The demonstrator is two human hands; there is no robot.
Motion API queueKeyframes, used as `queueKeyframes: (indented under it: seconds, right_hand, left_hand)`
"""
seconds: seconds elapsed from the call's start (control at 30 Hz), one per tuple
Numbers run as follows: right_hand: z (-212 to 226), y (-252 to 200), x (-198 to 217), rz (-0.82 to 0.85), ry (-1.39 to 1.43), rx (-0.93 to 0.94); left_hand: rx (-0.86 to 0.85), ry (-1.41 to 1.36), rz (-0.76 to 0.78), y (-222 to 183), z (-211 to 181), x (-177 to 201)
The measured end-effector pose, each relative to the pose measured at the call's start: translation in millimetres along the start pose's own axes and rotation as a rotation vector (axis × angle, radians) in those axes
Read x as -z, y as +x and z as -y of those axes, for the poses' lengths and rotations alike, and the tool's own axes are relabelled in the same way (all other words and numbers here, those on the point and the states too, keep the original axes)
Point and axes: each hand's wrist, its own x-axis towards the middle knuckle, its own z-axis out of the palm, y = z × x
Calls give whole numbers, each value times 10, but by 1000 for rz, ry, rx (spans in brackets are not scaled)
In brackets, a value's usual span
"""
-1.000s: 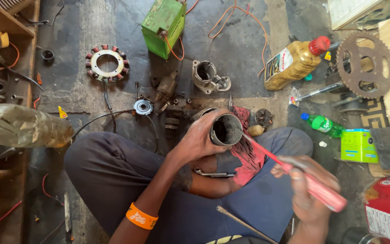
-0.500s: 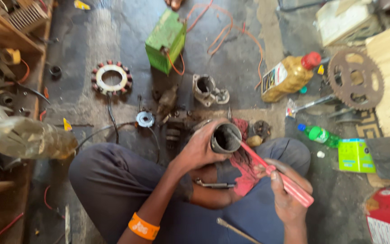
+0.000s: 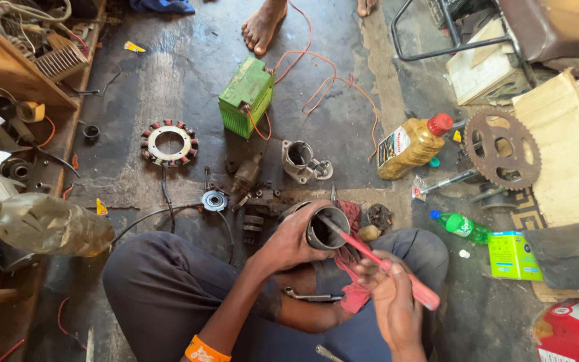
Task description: The person sits on the floor and uses a red-handled screwdriver to scrape the inside of a cylindrical engine part. The person then places the part down and picks up a crankshaft, holding it with both hands.
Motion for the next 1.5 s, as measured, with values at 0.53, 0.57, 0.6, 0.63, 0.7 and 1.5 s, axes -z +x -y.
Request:
queueKeyframes:
  seconds: [0.53,0.57,0.6,0.63,0.7,1.5]
  right_hand:
    - [-46,-391,-466,26,-663,294]
    - [-76,-416,-508,8,-622,321]
    - [-92,-450,-532,14,-674,297]
    - [-113,-475,-551,18,-724,272]
    - [-195,-477,-572,24,-672,277]
    - [680,-101,-852,224,-897,422]
  left_hand:
    - [17,37,-11,-57,51,-30]
    - [26,39,-7,-56,51,-35]
    - [9,36,-26,-56,45,-50]
    - [-7,34,-43,-50,38,-62]
    - [-30,37,-65,-51,29,-63]
    - [-165,125,12,-61,38,-105]
